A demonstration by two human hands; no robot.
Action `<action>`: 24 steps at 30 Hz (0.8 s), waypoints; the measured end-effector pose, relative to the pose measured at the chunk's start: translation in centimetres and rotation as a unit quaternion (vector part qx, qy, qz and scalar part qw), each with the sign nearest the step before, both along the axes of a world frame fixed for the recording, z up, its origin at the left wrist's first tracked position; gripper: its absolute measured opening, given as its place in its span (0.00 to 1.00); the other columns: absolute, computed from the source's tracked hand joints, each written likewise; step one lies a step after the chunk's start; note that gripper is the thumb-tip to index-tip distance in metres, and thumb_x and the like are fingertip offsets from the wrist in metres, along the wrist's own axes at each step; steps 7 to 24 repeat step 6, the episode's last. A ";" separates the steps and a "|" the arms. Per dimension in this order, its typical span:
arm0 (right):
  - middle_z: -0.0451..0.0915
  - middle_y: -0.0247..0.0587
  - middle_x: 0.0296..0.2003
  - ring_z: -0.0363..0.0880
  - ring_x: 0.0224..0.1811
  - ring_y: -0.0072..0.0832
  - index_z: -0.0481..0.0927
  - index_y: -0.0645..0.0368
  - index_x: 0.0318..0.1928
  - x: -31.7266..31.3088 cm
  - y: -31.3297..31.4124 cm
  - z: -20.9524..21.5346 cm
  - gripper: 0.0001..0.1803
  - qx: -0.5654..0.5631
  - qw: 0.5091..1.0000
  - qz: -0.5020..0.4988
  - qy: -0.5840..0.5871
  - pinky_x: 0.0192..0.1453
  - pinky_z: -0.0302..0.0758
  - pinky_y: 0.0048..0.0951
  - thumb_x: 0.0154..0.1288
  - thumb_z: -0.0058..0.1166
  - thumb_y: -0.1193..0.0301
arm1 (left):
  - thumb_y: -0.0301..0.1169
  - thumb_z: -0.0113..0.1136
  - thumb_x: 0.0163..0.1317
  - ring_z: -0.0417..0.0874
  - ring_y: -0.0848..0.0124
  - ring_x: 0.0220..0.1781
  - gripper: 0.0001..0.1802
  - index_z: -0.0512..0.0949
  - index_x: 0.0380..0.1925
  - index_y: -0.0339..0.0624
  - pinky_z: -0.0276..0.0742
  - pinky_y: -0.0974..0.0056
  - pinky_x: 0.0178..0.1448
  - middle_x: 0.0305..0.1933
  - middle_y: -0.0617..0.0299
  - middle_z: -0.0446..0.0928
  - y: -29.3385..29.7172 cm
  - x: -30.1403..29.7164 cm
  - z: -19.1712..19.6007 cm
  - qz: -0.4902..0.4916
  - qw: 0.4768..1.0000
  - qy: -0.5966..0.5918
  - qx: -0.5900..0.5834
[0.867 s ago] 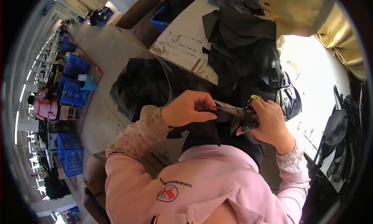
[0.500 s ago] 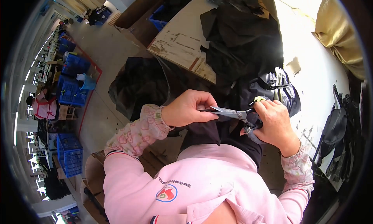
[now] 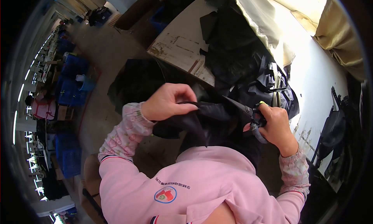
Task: Trimming excess material from a large piece of dark fabric using scissors.
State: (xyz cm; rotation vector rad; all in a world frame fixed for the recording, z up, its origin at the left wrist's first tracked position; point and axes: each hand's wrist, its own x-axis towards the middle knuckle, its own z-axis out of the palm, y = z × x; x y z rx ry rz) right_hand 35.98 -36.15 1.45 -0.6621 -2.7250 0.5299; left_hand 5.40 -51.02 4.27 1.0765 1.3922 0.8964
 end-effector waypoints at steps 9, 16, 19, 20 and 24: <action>0.76 0.50 0.22 0.78 0.26 0.51 0.70 0.60 0.30 2.5 3.3 -0.6 0.19 -0.075 0.980 -0.174 0.063 0.30 0.72 0.42 0.47 0.70 0.68 | 0.27 0.66 0.57 0.74 0.82 0.31 0.08 0.78 0.33 0.36 0.70 0.75 0.37 0.29 0.66 0.77 -7.9 -21.8 2.1 0.275 0.835 0.469 0.081; 0.76 0.50 0.22 0.78 0.26 0.51 0.70 0.60 0.30 2.5 3.3 -0.6 0.19 -0.075 0.980 -0.174 0.063 0.30 0.72 0.42 0.47 0.70 0.68 | 0.27 0.66 0.57 0.74 0.82 0.31 0.08 0.78 0.33 0.36 0.70 0.75 0.37 0.29 0.66 0.77 -7.9 -21.8 2.1 0.275 0.835 0.469 0.081; 0.76 0.50 0.22 0.78 0.26 0.51 0.70 0.60 0.30 2.5 3.3 -0.6 0.19 -0.075 0.980 -0.174 0.063 0.30 0.72 0.42 0.47 0.70 0.68 | 0.27 0.66 0.57 0.74 0.82 0.31 0.08 0.78 0.33 0.36 0.70 0.75 0.37 0.29 0.66 0.77 -7.9 -21.8 2.1 0.275 0.835 0.469 0.081; 0.76 0.50 0.22 0.78 0.26 0.51 0.70 0.60 0.30 2.5 3.3 -0.6 0.19 -0.075 0.980 -0.174 0.063 0.30 0.72 0.42 0.47 0.70 0.68 | 0.27 0.66 0.57 0.74 0.82 0.31 0.08 0.78 0.33 0.36 0.70 0.75 0.37 0.29 0.66 0.77 -7.9 -21.8 2.1 0.275 0.835 0.469 0.081; 0.76 0.50 0.22 0.78 0.26 0.51 0.70 0.60 0.30 2.5 3.3 -0.6 0.19 -0.075 0.980 -0.174 0.063 0.30 0.72 0.42 0.47 0.70 0.68 | 0.27 0.66 0.57 0.74 0.82 0.31 0.08 0.78 0.33 0.36 0.70 0.75 0.37 0.29 0.66 0.77 -7.9 -21.8 2.1 0.275 0.835 0.469 0.081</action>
